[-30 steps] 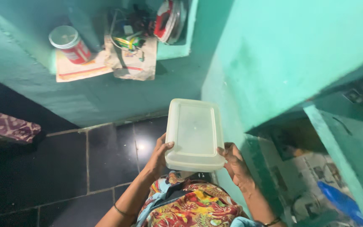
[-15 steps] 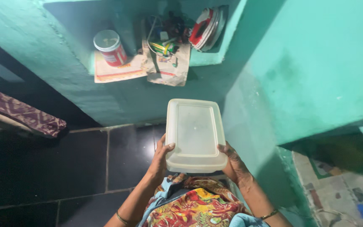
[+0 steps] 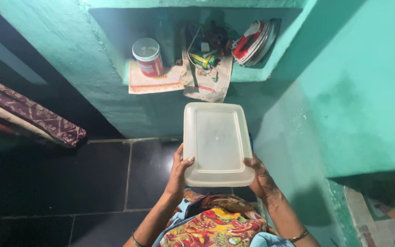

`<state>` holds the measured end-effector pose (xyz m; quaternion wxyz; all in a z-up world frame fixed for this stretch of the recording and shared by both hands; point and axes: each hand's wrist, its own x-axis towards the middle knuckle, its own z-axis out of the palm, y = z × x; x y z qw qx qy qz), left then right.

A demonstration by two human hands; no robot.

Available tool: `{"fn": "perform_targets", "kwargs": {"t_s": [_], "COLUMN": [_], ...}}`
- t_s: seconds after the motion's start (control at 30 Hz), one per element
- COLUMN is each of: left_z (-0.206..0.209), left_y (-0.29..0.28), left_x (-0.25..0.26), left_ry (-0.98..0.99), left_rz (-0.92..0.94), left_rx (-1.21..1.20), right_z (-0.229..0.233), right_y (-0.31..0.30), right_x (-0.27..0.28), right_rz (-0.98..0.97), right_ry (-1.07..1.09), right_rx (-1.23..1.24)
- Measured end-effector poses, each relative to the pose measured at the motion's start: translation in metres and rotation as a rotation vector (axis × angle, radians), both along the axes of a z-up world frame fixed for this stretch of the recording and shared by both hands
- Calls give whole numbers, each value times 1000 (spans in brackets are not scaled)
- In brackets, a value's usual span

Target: The person moves various personal care items and small containers on and off shelves, picks up a plastic container and a wrench, and places items into a pink basket.

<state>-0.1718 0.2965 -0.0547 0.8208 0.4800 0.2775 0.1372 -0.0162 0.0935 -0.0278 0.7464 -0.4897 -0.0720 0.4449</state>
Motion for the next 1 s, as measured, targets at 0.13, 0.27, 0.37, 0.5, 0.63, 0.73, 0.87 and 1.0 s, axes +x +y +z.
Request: {"fn": "perform_targets", "kwargs": {"t_s": [0.13, 0.27, 0.37, 0.5, 0.63, 0.73, 0.87, 1.0], "left_z": [22, 48, 67, 88, 105, 113, 121, 133], "left_y": [11, 24, 33, 42, 47, 48, 54, 63], "left_x": [18, 49, 79, 133, 185, 221, 258, 289], "left_ry": [-41, -87, -143, -202, -234, -268, -271, -284], "left_rz": [-24, -44, -26, 16, 56, 95, 130, 174], "left_rx": [55, 119, 145, 230, 200, 200, 232, 183], "right_z": [14, 27, 33, 41, 37, 36, 39, 65], "right_y": [12, 26, 39, 49, 56, 57, 61, 68], "right_x": [24, 61, 100, 164, 222, 266, 308, 330], "right_rz": [4, 19, 44, 34, -10, 10, 54, 97], "right_ry": [-61, -124, -219, -276, -224, -300, -286, -438], "right_rx": [-17, 45, 118, 162, 180, 190, 260, 304]}}
